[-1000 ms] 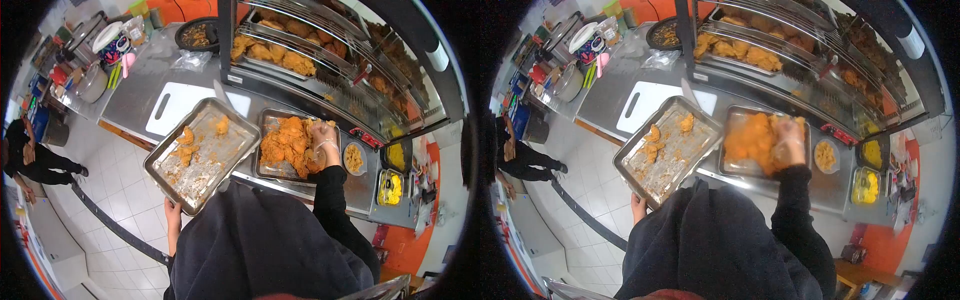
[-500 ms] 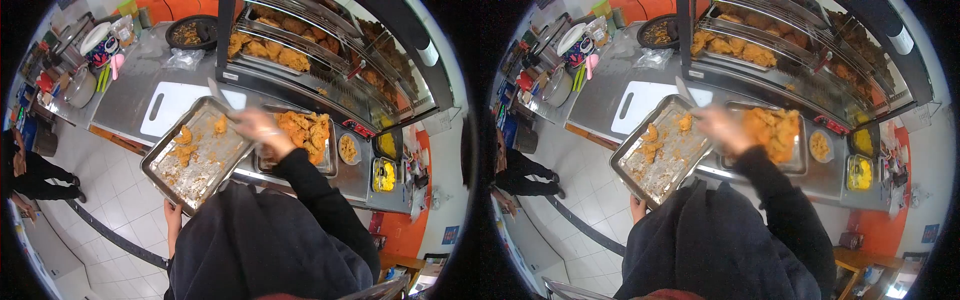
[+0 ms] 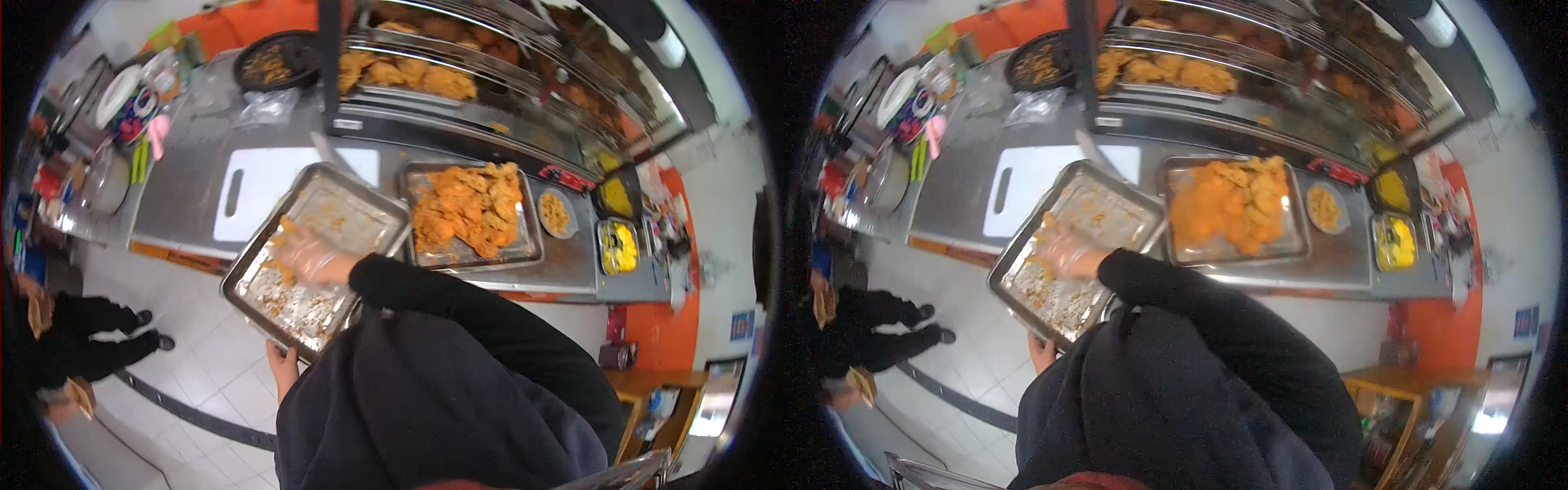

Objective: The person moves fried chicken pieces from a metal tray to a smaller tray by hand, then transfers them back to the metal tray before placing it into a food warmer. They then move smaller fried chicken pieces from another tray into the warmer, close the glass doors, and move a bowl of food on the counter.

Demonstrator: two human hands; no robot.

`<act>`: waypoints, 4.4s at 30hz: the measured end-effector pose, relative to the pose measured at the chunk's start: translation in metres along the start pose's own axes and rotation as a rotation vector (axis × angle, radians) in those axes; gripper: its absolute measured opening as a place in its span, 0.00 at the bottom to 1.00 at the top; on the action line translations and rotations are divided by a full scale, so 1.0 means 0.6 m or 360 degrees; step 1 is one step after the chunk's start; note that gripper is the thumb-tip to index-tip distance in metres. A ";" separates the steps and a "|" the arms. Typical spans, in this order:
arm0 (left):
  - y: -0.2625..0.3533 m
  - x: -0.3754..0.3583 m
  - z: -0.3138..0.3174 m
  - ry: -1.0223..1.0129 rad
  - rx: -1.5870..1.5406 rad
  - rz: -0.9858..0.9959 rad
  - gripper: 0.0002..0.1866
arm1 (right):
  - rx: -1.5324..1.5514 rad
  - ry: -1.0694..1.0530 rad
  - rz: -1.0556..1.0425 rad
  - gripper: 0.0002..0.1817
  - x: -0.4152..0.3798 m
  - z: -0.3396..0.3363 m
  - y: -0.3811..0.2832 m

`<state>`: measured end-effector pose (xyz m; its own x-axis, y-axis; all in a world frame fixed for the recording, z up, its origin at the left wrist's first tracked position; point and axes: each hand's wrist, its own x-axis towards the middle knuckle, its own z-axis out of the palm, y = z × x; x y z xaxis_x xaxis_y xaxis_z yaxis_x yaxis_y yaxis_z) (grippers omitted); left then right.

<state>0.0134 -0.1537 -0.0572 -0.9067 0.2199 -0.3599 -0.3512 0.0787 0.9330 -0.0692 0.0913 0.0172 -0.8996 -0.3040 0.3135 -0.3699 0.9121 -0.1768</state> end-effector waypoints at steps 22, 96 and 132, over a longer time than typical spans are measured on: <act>-0.084 0.042 0.009 0.0194 0.0039 0.0012 0.26 | -0.0302 0.0438 0.1035 0.24 -0.433 -0.251 0.357; 0.089 -0.014 0.015 -0.0032 0.0059 0.0045 0.33 | 0.2754 0.0006 0.1135 0.11 -0.030 -0.104 -0.025; 0.023 -0.002 0.082 0.0325 -0.0039 0.0022 0.17 | 0.1630 0.0841 0.1716 0.19 -0.463 -0.324 0.394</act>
<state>0.0212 -0.1050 -0.0436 -0.9392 0.0190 -0.3429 -0.3416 0.0526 0.9384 0.1383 0.4447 0.0697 -0.7345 0.6654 -0.1330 0.1742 -0.0045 -0.9847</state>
